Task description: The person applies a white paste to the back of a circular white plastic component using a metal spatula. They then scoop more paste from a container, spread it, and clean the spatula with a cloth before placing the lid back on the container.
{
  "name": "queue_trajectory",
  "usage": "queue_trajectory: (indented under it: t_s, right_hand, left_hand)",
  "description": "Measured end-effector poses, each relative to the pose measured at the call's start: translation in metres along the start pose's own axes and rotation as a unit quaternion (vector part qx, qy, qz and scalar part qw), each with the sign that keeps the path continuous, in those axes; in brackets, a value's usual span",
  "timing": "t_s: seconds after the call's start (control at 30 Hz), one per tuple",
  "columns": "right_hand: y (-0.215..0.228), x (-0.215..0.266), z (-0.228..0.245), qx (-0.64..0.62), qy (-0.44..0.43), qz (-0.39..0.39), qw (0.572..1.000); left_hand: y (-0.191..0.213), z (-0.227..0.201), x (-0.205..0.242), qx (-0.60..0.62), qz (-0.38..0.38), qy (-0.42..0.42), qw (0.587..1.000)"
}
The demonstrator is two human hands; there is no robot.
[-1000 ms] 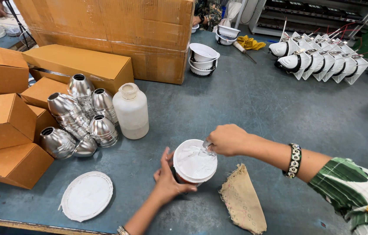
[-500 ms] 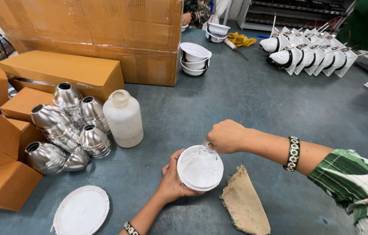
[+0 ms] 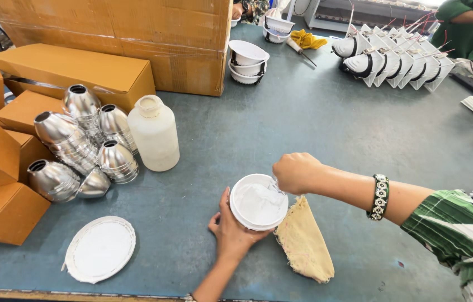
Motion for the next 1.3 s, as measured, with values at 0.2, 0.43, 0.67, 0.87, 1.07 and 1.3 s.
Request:
queue_trajectory:
  t_s: [0.2, 0.43, 0.67, 0.87, 1.07, 1.3]
  right_hand:
    - [0.007, 0.017, -0.002, -0.105, 0.043, -0.023, 0.993]
    - [0.021, 0.02, 0.02, 0.069, 0.283, -0.204, 0.935]
    - [0.027, 0.009, 0.021, 0.068, 0.307, -0.206, 0.927]
    - [0.01, 0.005, 0.011, 0.054, 0.237, -0.147, 0.959]
    - [-0.009, 0.013, -0.008, -0.013, 0.098, -0.042, 0.994]
    - [-0.013, 0.028, -0.019, -0.065, 0.035, -0.01, 0.997]
  left_hand:
    - [-0.01, 0.004, 0.021, 0.028, 0.01, 0.021, 0.999]
    - [0.002, 0.038, -0.029, 0.115, 0.211, -0.19, 0.952]
    - [-0.02, 0.039, -0.04, 0.145, 0.282, -0.157, 0.935]
    - [-0.022, 0.028, -0.026, 0.062, 0.252, -0.109, 0.96]
    - [-0.018, 0.003, -0.004, 0.002, 0.162, -0.083, 0.983]
    - [-0.024, -0.008, 0.034, -0.017, 0.093, 0.016, 0.995]
Point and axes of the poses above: each hand's wrist, its own x-axis away from the middle knuckle, its own y-axis out of the back of the hand, z = x × y, the point moved 7 cm from there along -x, towards the middle knuckle, and after that the axes turned 14 degrees about -y, right-handed, at the moved point
